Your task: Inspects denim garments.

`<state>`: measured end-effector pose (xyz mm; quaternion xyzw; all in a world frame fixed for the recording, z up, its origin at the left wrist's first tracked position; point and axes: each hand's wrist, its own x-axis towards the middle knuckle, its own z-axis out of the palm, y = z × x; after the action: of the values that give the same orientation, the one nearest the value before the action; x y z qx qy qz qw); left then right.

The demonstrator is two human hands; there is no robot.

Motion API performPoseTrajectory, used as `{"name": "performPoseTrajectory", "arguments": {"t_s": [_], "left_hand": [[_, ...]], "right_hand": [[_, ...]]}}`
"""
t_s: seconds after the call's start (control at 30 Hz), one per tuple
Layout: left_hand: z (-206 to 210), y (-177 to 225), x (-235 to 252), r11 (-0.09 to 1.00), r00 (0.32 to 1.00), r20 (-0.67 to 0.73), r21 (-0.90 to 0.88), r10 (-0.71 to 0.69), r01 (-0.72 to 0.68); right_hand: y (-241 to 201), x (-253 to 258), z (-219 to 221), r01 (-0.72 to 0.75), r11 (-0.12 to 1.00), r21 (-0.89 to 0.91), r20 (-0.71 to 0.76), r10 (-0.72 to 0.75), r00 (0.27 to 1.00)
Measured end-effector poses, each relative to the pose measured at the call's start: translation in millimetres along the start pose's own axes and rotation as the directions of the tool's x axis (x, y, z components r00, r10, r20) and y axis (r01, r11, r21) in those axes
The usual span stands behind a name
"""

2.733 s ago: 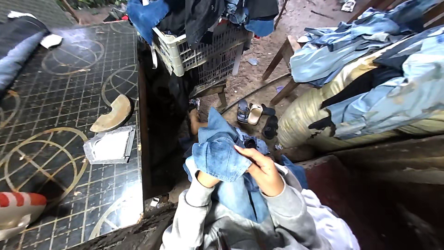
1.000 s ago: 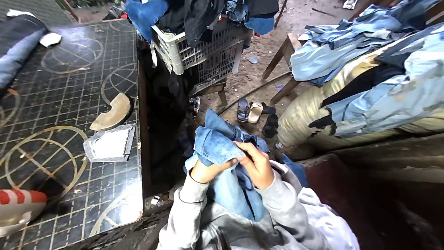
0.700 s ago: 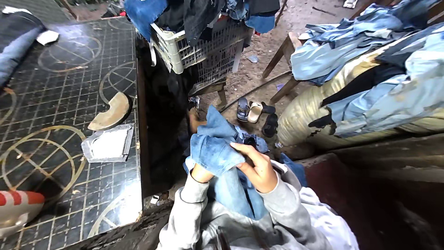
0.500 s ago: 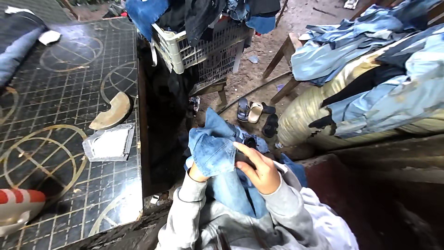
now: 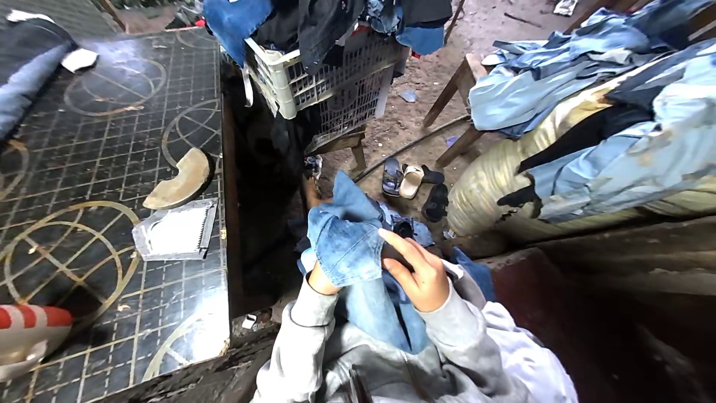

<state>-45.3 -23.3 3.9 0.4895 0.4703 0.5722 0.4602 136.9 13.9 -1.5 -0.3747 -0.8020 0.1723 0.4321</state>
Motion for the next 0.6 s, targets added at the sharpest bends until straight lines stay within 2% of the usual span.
{"name": "performPoseTrajectory", "arguments": {"t_s": [0.1, 0.13, 0.23, 0.27, 0.37, 0.4, 0.47, 0.53, 0.6], "left_hand": [[15, 22, 4, 0.977, 0.976, -0.044, -0.01, -0.212, 0.212], [14, 28, 3, 0.975, 0.975, -0.035, -0.035, -0.22, 0.219], [-4, -6, -5, 0.981, 0.993, 0.019, -0.163, 0.114, -0.11], [-6, -9, -5, 0.971, 0.99, 0.025, -0.202, 0.139, -0.131], [0, -6, -6, 0.966, 0.997, 0.009, -0.249, 0.079, -0.074], [3, -6, -7, 0.968, 0.997, 0.0, -0.242, 0.071, -0.069], [5, -11, -7, 0.971, 0.994, 0.005, -0.216, 0.105, -0.102], [3, -13, -5, 0.979, 0.992, 0.013, -0.162, 0.129, -0.125], [5, -7, -4, 0.994, 0.995, -0.03, -0.055, 0.094, -0.096]], "right_hand": [[-2, 3, 2, 0.015, 1.0, 0.008, -0.009, -0.015, 1.0], [-2, 3, 2, 0.015, 1.0, 0.011, -0.011, -0.015, 1.0], [0, -1, 2, 0.012, 1.0, 0.024, -0.018, -0.012, 1.0], [1, -2, 2, 0.014, 1.0, 0.028, -0.02, -0.014, 1.0], [2, -2, 2, 0.018, 0.999, 0.036, -0.021, -0.018, 1.0], [2, -1, 2, 0.015, 0.997, 0.072, -0.024, -0.013, 1.0], [3, 0, 4, -0.02, 0.967, 0.255, -0.003, 0.022, 1.0], [2, 1, 5, -0.089, 0.874, 0.478, 0.044, 0.077, 0.996], [-2, 3, 5, -0.165, 0.786, 0.595, 0.089, 0.14, 0.986]]}}
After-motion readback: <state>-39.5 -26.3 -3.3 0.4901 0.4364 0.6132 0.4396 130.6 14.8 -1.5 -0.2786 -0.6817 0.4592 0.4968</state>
